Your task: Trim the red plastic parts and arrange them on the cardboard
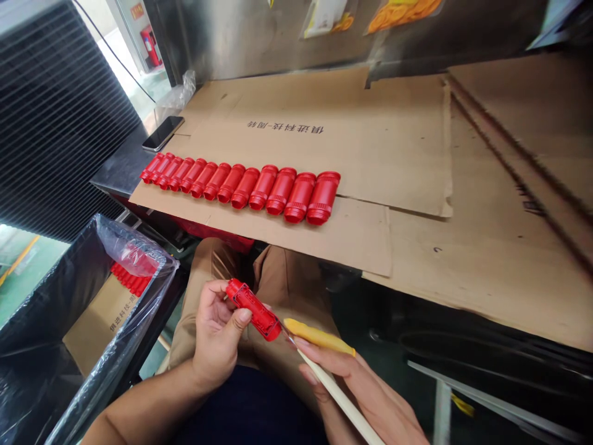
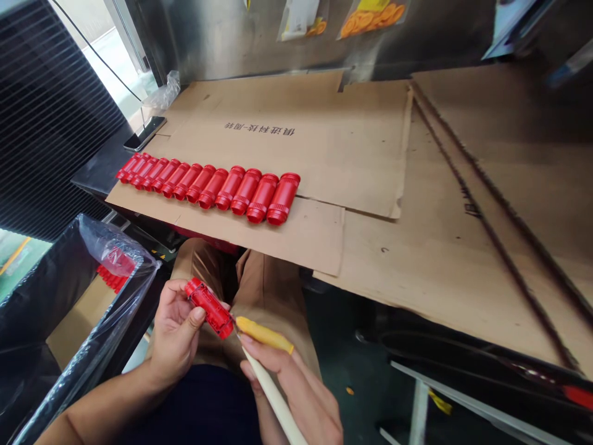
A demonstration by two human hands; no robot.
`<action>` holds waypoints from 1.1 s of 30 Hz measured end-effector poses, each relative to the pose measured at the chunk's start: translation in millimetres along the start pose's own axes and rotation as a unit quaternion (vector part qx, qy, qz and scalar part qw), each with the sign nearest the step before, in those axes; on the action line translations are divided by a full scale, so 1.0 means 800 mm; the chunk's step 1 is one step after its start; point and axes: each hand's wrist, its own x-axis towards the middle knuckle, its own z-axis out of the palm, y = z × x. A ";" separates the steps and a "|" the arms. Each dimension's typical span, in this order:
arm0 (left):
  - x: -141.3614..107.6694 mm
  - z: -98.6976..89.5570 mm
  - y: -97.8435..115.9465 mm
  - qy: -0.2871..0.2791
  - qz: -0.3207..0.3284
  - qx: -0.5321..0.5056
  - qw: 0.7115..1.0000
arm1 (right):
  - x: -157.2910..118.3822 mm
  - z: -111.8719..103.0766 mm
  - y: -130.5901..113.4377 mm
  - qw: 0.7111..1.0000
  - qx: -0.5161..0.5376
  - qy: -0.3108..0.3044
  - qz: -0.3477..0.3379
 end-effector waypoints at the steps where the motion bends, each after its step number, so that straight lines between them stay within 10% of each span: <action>1: -0.001 0.001 0.000 0.002 0.008 0.006 1.000 | 0.002 -0.001 0.001 1.000 0.004 -0.012 0.018; 7: 0.001 0.001 -0.006 0.027 0.006 0.026 0.999 | 0.011 -0.003 0.014 0.996 0.063 -0.033 -0.048; 14: 0.009 0.002 0.002 0.018 -0.170 -0.038 0.985 | 0.003 0.005 0.034 0.991 0.101 -0.041 -0.077; 24: 0.009 -0.008 -0.006 -0.054 -0.037 0.034 0.997 | 0.030 -0.010 0.013 0.929 0.287 -0.012 0.232; 33: 0.004 -0.008 -0.001 -0.070 -0.018 0.063 0.995 | 0.020 -0.019 0.019 0.980 0.146 0.003 0.138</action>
